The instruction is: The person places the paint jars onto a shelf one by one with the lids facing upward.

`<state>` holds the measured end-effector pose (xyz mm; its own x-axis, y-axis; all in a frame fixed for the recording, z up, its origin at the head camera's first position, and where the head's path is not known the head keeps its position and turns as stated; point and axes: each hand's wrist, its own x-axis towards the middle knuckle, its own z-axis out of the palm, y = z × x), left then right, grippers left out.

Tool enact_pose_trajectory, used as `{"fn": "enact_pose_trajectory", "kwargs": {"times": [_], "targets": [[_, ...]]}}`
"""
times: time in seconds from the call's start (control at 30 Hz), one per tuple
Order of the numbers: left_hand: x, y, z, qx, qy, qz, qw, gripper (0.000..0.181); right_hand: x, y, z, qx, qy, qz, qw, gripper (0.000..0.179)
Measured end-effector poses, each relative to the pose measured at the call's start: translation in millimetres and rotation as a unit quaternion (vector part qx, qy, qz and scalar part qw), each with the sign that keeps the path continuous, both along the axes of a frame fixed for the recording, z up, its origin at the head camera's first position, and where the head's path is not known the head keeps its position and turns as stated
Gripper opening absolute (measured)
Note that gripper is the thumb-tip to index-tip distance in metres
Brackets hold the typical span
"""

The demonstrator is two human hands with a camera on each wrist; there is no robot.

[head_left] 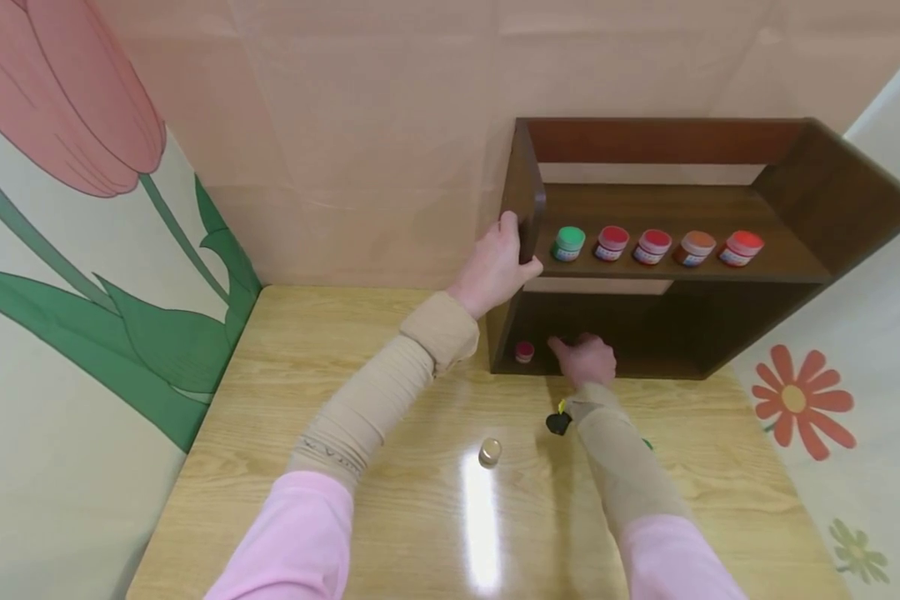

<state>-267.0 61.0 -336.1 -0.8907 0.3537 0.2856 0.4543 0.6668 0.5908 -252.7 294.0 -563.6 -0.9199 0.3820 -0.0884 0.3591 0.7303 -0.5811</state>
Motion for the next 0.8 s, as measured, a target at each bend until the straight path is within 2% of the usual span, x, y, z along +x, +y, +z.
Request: {"fn": "enact_pose_trajectory", "kwargs": {"times": [0.1,0.3,0.4,0.6,0.8], "targets": [[0.3,-0.7,0.0,-0.004,0.001,0.001,1.0000,0.049,-2.2,-2.1,-0.5,0.011,-0.018,0.007,0.9998,0.076],[-0.5,-1.1,-0.1,-0.007,0.006,0.003,1.0000,0.048,-13.6,-0.7,-14.8,0.034,-0.045,0.015,0.9983,0.081],[-0.5,-0.7,0.0,-0.003,0.006,0.003,1.0000,0.047,-14.8,0.5,-18.9,0.039,-0.052,0.014,0.9978,0.083],[-0.7,-0.9,0.4,-0.002,0.005,0.003,1.0000,0.047,-15.6,-1.4,-18.3,0.055,-0.066,0.012,0.9963,0.086],[-0.5,0.3,-0.2,-0.006,0.007,0.003,1.0000,0.047,-16.2,-4.5,-14.4,0.080,-0.103,0.025,0.9911,0.093]]}}
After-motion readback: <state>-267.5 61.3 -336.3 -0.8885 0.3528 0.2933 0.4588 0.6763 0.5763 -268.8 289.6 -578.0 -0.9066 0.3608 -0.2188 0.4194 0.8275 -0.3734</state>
